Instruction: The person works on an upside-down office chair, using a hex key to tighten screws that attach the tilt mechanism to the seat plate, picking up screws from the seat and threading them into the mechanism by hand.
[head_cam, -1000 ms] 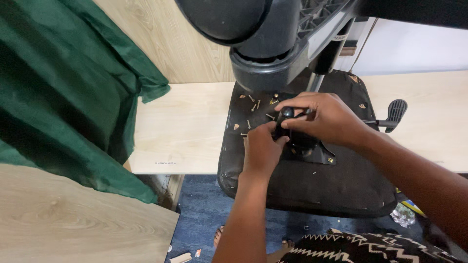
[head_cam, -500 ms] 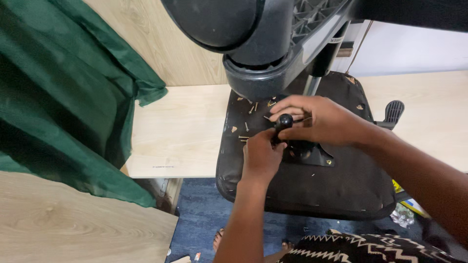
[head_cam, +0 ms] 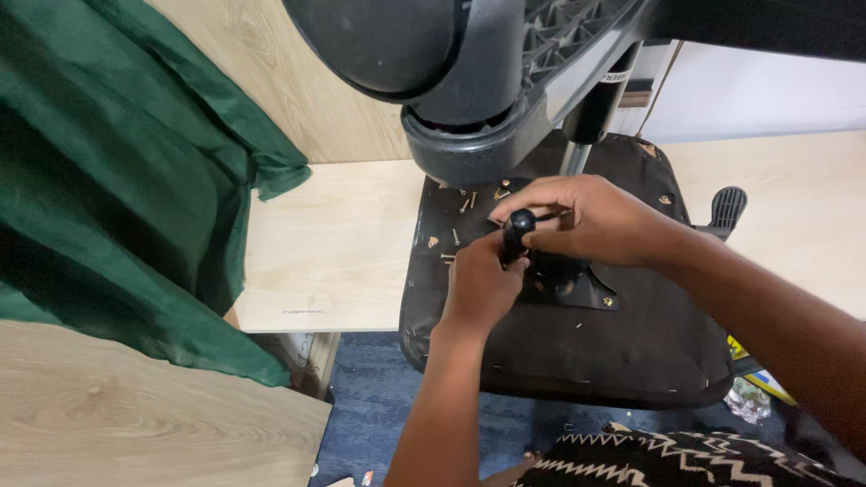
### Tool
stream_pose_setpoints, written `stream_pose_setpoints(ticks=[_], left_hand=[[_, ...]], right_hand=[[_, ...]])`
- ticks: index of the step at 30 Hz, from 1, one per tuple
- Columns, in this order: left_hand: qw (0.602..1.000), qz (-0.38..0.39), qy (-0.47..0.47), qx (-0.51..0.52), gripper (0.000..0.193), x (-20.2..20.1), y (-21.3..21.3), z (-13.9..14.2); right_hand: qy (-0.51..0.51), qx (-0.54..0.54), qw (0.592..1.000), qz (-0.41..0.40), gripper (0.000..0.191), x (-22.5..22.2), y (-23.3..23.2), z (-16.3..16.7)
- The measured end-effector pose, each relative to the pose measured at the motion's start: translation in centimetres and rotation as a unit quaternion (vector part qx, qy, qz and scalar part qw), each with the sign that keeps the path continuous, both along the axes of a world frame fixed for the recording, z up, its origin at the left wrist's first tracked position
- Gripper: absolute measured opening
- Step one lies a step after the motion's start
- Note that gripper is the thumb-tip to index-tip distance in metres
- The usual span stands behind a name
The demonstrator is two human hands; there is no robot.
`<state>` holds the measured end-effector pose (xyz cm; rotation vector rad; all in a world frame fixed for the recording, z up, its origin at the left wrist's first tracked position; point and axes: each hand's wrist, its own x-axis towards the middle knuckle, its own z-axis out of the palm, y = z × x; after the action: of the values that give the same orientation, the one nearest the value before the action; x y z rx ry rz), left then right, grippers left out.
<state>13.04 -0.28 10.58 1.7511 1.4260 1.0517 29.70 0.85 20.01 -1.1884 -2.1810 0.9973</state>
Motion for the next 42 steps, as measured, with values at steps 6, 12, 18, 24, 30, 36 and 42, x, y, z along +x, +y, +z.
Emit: stream_pose_setpoints(ticks=[6,12,18,24,30,36,42], left_hand=[[0.999,0.027,0.011,0.035,0.024,-0.1,-0.8,-0.1],[0.998,0.011,0.003,0.069,0.025,0.0,-0.6,-0.4],[0.999,0.013,0.011,0.046,0.020,0.0,-0.7,-0.6],[0.994,0.056,0.021,0.095,0.029,0.5,-0.5,-1.0],[0.998,0.034,0.021,0.057,0.030,0.7,-0.2,-0.4],[0.999,-0.022,-0.014,0.019,0.018,-0.1,-1.2,0.3],[0.996,0.041,0.016,0.078,0.023,0.2,-2.0,0.1]], right_hand=[[-0.009,-0.054,0.995,-0.085,0.037,-0.8,-0.5,-0.6],[-0.001,0.034,0.999,-0.021,0.035,-0.3,-0.5,-0.2],[-0.084,-0.012,0.993,-0.084,0.048,0.5,-0.1,0.1],[0.045,-0.028,0.992,-0.112,0.035,-0.2,-0.1,-2.3],[-0.013,0.095,0.995,-0.038,0.033,0.8,0.0,-1.4],[-0.019,0.013,0.997,-0.079,0.045,0.3,-0.7,-1.0],[0.014,0.032,0.999,-0.019,0.038,-0.2,-0.8,-1.2]])
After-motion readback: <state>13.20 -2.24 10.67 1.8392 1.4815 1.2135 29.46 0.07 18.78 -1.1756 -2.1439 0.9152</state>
